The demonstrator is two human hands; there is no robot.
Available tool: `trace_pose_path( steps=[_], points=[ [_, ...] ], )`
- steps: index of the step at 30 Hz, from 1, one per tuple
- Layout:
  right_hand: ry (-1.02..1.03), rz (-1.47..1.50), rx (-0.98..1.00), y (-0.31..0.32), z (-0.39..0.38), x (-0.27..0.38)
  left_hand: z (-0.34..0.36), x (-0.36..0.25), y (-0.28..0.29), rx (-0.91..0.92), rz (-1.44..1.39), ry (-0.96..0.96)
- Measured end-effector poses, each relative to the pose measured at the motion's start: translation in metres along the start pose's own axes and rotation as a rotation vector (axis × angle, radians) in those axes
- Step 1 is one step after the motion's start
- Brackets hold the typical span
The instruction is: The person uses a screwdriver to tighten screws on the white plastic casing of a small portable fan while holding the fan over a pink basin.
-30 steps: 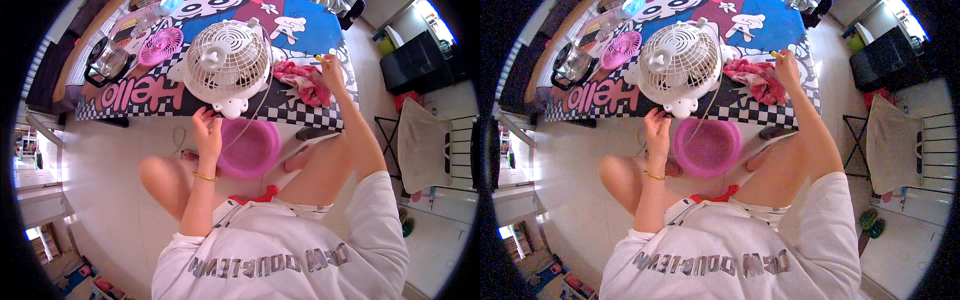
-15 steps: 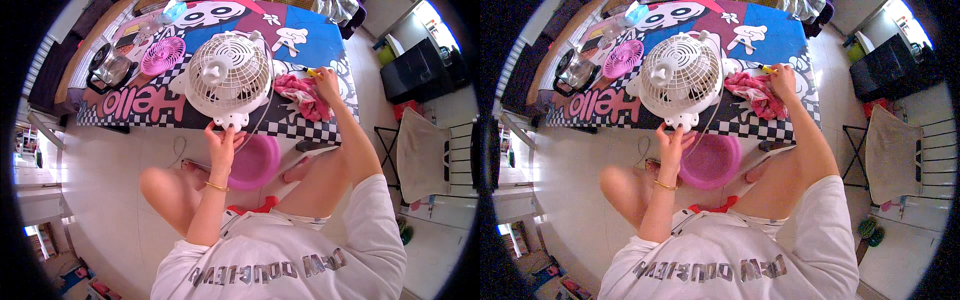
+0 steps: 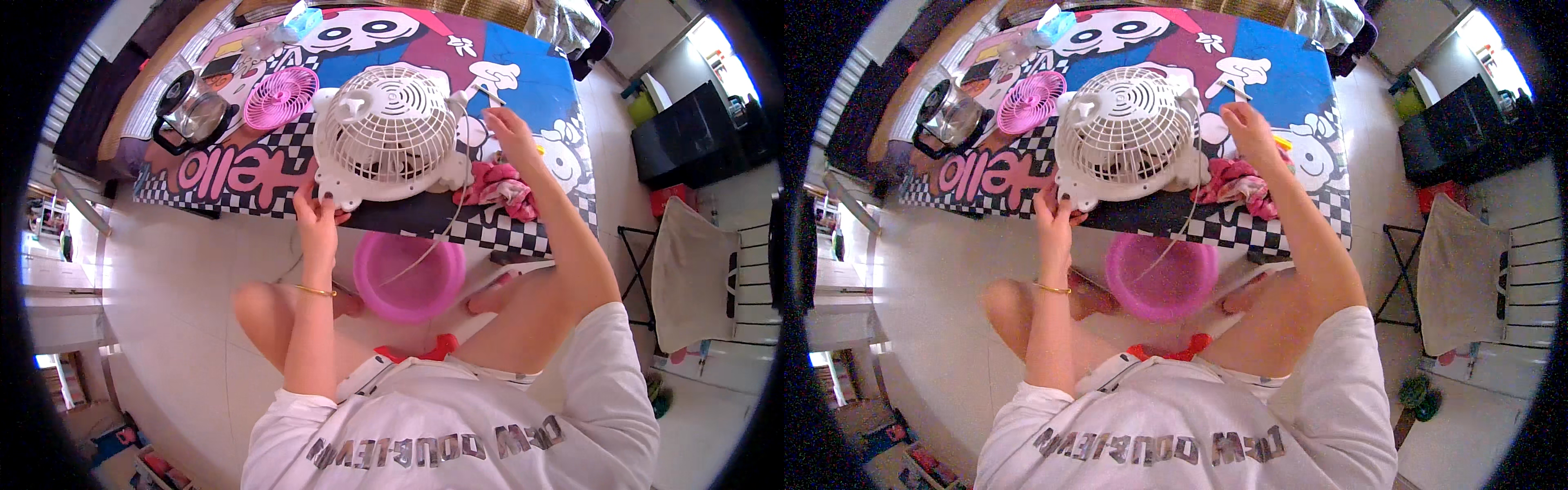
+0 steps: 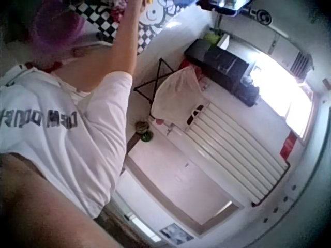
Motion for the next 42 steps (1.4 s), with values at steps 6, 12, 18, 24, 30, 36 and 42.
trace_pose_path(
  steps=[6, 12, 18, 24, 30, 36, 42],
  points=[
    [-0.82, 0.742, 0.533, -0.081, 0.0, -0.028, 0.03, 0.001, 0.008, -0.022, 0.038, -0.113],
    [-0.888, 1.026, 0.606, -0.109, 0.009, -0.013, 0.058, 0.017, 0.009, -0.26, -0.245, -0.065],
    [-0.739, 1.233, 0.63, -0.126, 0.02, -0.004, 0.08, 0.032, -0.007, -0.358, -0.369, -0.008],
    [-0.529, 1.175, 0.392, -0.062, 0.038, 0.062, 0.111, 0.032, -0.041, -0.317, -0.473, -0.149],
    [0.198, 0.437, 0.316, -0.034, -0.005, 0.198, 0.174, 0.044, -0.072, 0.524, -1.508, -0.169],
    [0.482, 0.334, 0.483, -0.036, -0.045, 0.216, 0.153, 0.0, -0.083, 0.55, -1.356, -0.376],
    [0.77, -0.068, 0.542, -0.04, -0.078, 0.204, 0.14, -0.036, -0.07, 0.622, -1.252, -0.513]
  ],
)
Point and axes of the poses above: each hand's wrist, its own z-axis towards the middle knuckle, its own y-axis out of the back of the hand, x = y × z, the point moved 8 cm from there along z, towards the middle knuckle, and after that the axes turned 15 degrees about -y, right-handed, at the moved point
